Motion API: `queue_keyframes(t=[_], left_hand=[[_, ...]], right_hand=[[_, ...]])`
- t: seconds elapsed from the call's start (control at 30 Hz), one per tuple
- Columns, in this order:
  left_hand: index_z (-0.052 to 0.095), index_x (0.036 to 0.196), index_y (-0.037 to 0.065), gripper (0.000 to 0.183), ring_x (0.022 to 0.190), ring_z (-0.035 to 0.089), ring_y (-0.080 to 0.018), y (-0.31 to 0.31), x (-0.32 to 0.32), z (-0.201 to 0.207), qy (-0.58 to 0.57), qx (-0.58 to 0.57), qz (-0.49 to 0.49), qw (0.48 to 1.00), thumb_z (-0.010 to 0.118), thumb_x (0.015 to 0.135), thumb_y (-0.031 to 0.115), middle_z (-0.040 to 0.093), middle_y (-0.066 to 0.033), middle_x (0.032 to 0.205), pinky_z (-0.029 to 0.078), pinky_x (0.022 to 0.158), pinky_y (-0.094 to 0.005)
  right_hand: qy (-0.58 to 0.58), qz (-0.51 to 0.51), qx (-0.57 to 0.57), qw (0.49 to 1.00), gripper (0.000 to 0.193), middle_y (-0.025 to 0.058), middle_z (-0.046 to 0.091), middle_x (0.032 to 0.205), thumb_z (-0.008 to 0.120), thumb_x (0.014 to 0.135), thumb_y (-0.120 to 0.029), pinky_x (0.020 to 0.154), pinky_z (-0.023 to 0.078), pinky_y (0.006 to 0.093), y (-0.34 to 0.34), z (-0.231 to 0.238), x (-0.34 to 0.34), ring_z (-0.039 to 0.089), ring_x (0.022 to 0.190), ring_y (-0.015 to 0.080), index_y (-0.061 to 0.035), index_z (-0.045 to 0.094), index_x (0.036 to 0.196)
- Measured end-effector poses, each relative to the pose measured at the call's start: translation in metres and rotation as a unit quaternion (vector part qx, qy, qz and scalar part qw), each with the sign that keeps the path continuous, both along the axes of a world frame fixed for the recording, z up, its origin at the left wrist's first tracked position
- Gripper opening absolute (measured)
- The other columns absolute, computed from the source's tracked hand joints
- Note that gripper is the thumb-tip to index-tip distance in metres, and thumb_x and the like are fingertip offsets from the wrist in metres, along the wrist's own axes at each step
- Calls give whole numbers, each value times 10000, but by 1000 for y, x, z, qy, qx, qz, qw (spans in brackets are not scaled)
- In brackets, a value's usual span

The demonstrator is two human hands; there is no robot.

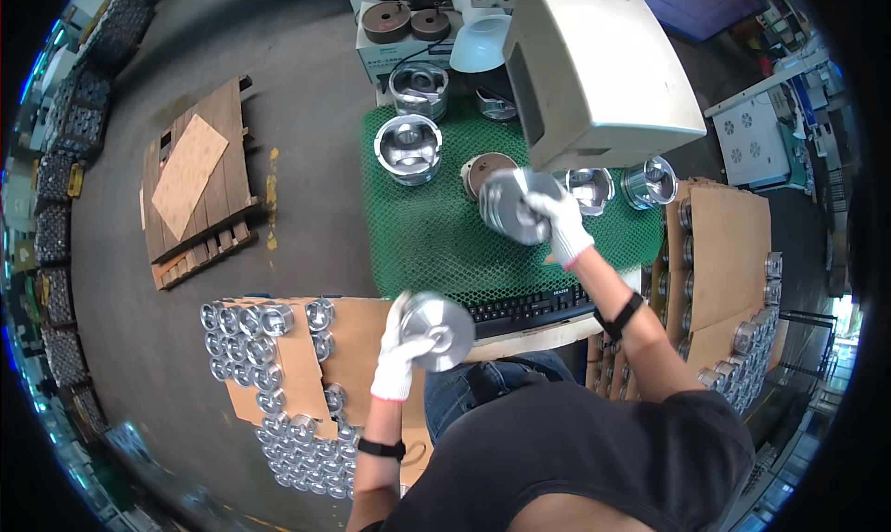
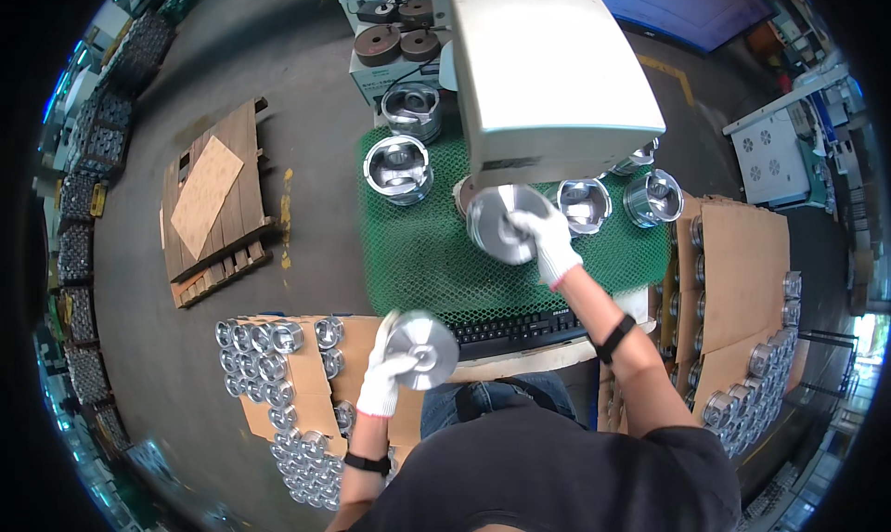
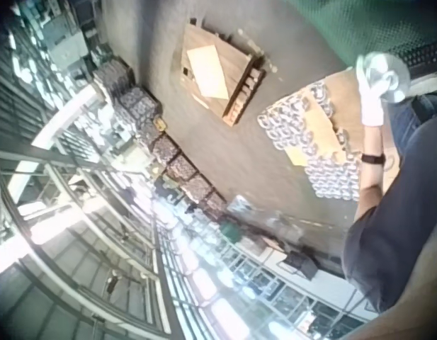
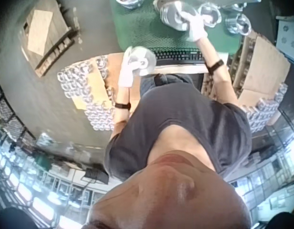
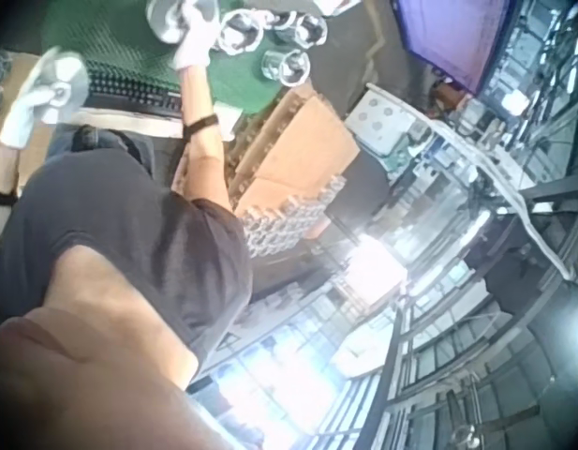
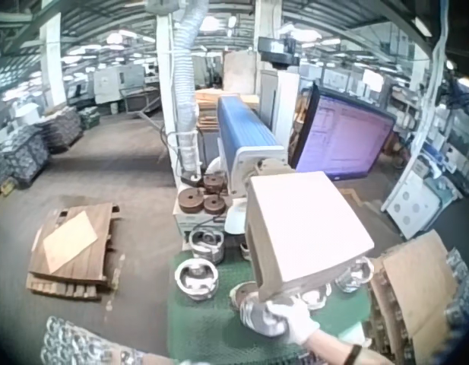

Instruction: Inspecting pistons with a measuring machine and placing them onto a pallet in an organized fashion.

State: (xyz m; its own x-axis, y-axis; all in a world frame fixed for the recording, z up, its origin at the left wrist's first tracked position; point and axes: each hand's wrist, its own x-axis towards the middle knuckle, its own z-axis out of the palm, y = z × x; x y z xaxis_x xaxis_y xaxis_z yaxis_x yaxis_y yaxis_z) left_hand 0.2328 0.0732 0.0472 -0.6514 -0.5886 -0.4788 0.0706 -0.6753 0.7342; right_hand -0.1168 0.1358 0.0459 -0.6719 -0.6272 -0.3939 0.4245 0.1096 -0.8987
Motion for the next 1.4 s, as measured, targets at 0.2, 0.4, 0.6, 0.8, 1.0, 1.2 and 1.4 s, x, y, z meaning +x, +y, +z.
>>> queue_keyframes(t=[0.2,0.4,0.6,0.8,1.0,1.2,1.4], left_hand=[[302,1484,24,948,1173,590,-300,73,143,-32,-121,71,218,966,778,665,7,537,-190,1331,542,946,-417],[438,1396,22,792,1085,630,-262,109,210,-76,-154,79,293,940,762,674,30,614,-140,1229,546,924,-380],[422,1443,30,796,1074,635,-230,100,169,-70,-94,94,296,946,707,704,-51,620,-136,1224,547,923,-353],[387,1458,40,914,1135,609,-274,104,148,-45,-76,131,291,945,734,627,-115,583,-157,1288,551,936,-393],[585,1216,-78,431,978,676,-242,96,128,-16,-41,124,310,942,680,803,1,671,-155,1133,559,863,-334],[595,1161,-69,325,993,662,-209,55,88,46,28,131,227,965,619,843,-1,668,-143,1079,528,911,-320],[618,1068,-54,240,968,660,-225,42,76,80,61,151,185,969,565,836,-32,667,-139,1034,530,911,-340]], right_hand=[[15,15,50,999,242,44,687,881,772,801,-60,684,488,271,-66,3,-15,628,741,116,-22,669,1016],[32,97,55,993,268,50,691,894,799,780,-68,705,493,267,-75,2,-40,631,758,114,-2,677,1009],[604,278,335,668,679,142,631,1184,703,763,-573,908,520,385,-81,65,-36,662,980,309,-135,595,1270],[758,240,153,587,803,171,552,1305,804,627,-489,990,419,484,-72,56,13,502,1225,377,-130,543,1297],[752,129,173,623,735,147,568,1250,788,629,-429,918,456,473,-77,46,35,517,1177,341,-109,566,1252],[757,114,158,623,715,182,543,1244,768,665,-367,975,408,480,-13,63,88,510,1153,358,-46,543,1263],[358,298,161,870,609,162,608,1304,705,869,-363,1065,420,390,85,20,156,572,1203,272,-23,551,1349]])
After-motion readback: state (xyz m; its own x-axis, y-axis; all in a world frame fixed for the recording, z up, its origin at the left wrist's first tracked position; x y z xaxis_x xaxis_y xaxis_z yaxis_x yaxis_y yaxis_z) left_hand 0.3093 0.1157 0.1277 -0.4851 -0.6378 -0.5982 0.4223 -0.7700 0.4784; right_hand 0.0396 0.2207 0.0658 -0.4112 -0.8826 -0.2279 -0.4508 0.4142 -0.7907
